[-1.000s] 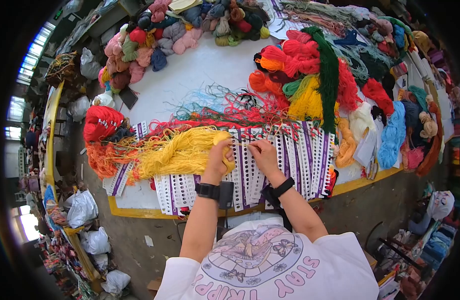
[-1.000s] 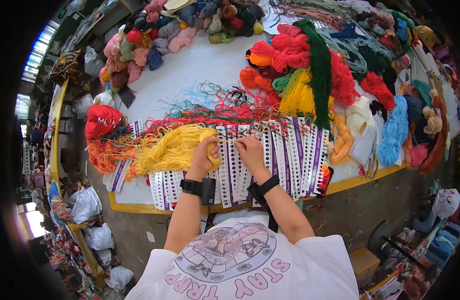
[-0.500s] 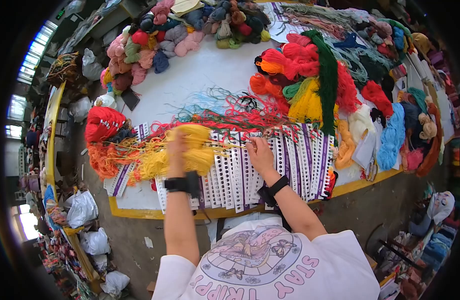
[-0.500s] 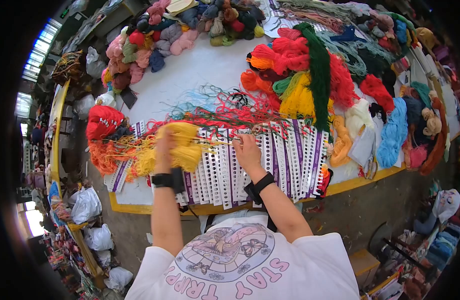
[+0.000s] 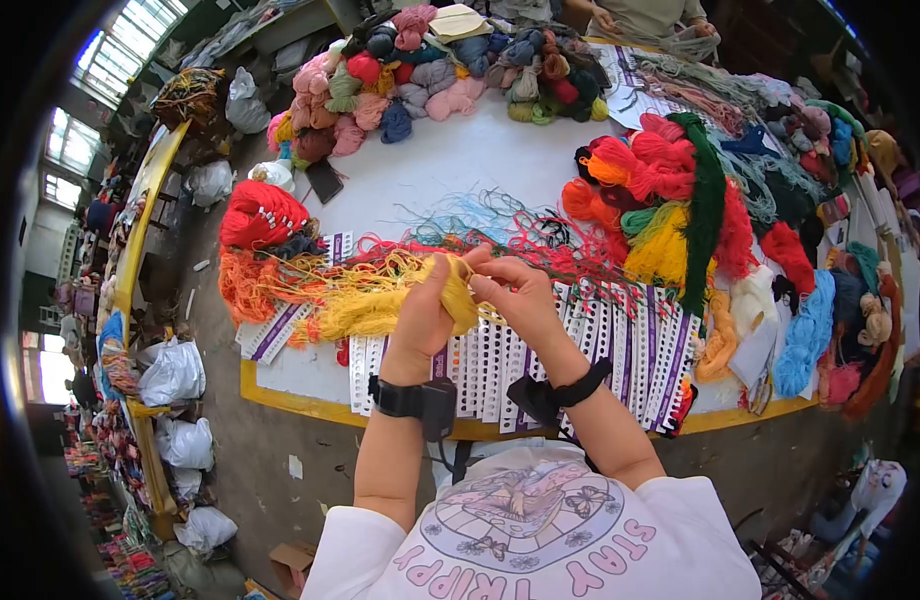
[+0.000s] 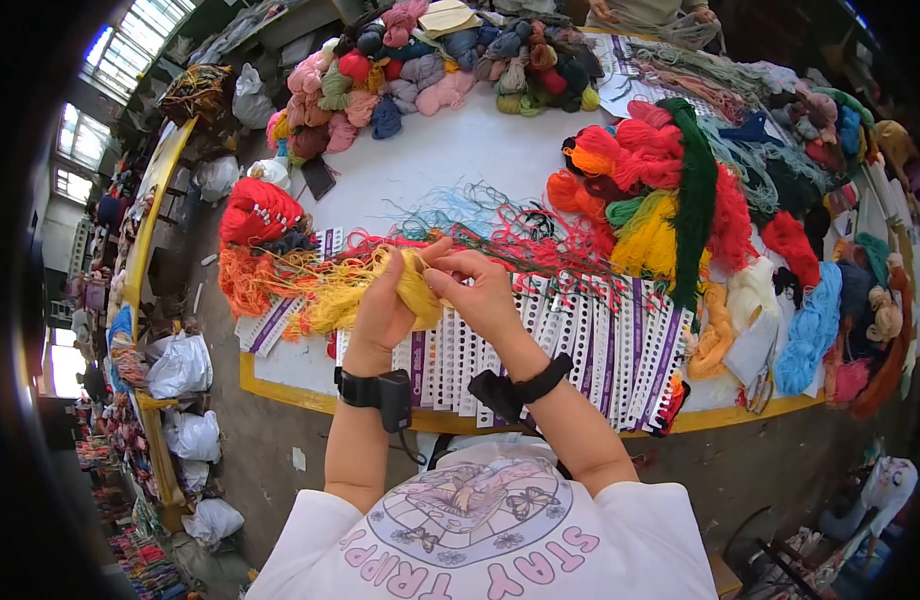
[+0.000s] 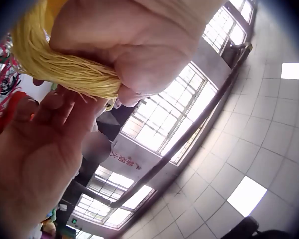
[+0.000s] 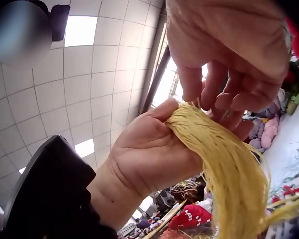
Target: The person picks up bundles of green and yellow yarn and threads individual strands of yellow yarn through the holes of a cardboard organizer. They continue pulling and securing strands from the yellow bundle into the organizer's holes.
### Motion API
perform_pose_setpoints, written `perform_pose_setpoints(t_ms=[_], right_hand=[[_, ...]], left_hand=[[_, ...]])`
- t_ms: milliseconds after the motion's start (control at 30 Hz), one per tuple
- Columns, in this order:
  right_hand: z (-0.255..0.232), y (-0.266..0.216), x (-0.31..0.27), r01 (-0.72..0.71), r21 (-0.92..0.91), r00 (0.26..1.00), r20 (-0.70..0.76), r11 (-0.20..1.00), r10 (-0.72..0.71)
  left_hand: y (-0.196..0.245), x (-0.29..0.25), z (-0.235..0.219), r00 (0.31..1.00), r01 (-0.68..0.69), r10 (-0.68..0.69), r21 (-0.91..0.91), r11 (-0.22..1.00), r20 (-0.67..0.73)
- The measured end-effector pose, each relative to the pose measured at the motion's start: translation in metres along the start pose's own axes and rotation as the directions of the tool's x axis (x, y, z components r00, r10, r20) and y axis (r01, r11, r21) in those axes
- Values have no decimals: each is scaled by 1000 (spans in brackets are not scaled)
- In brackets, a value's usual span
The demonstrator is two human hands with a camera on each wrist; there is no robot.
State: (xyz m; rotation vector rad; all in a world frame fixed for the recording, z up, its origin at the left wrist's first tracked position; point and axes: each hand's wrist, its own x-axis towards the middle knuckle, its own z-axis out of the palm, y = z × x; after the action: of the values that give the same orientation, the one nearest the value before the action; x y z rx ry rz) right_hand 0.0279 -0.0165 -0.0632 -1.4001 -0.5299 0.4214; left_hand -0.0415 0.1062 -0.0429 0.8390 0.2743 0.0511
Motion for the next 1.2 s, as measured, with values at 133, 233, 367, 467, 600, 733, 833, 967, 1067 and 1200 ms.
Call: perform_pose_setpoints(t_ms=[133,233,367,467,600,733,833,967,1067,1200], right_hand=[[1,3,-1,-73,134,997,5,988,73],[-3,2,-6,-105,204,987,-97,973,127],[-45,-14,-18,-7,776,944,-203,630,260],[-215,17,-69,341,655,810,-569,675,144],[-355,14,-153,424,82,229,-973,902,-19],[-214,43,-81,9,-222,815,-563,975,-135],[-128,81,-69,-309,373,946,28,875,323],[-104,87,-70,-402,225,913,28,888,407],[-101,92,-68,-367,-214,928,-150,905,340],[-102,113,-66,-237,-612,958,-277,755,76]], left_hand=[[-6,-2,9,998,-26,32,112,993,-57],[-11,0,10,985,-106,138,271,957,-102],[1,5,-24,934,-270,280,76,960,-221],[50,-16,-92,842,-473,394,-154,867,-369],[22,-10,-92,934,-341,301,-230,912,-192],[-94,28,-14,962,211,-198,52,976,-189],[-148,43,6,957,258,-203,289,922,-208],[-161,47,-2,935,316,-238,308,898,-263],[-171,48,-10,920,293,-120,448,845,-373],[-191,50,-14,906,127,338,925,358,-255]])
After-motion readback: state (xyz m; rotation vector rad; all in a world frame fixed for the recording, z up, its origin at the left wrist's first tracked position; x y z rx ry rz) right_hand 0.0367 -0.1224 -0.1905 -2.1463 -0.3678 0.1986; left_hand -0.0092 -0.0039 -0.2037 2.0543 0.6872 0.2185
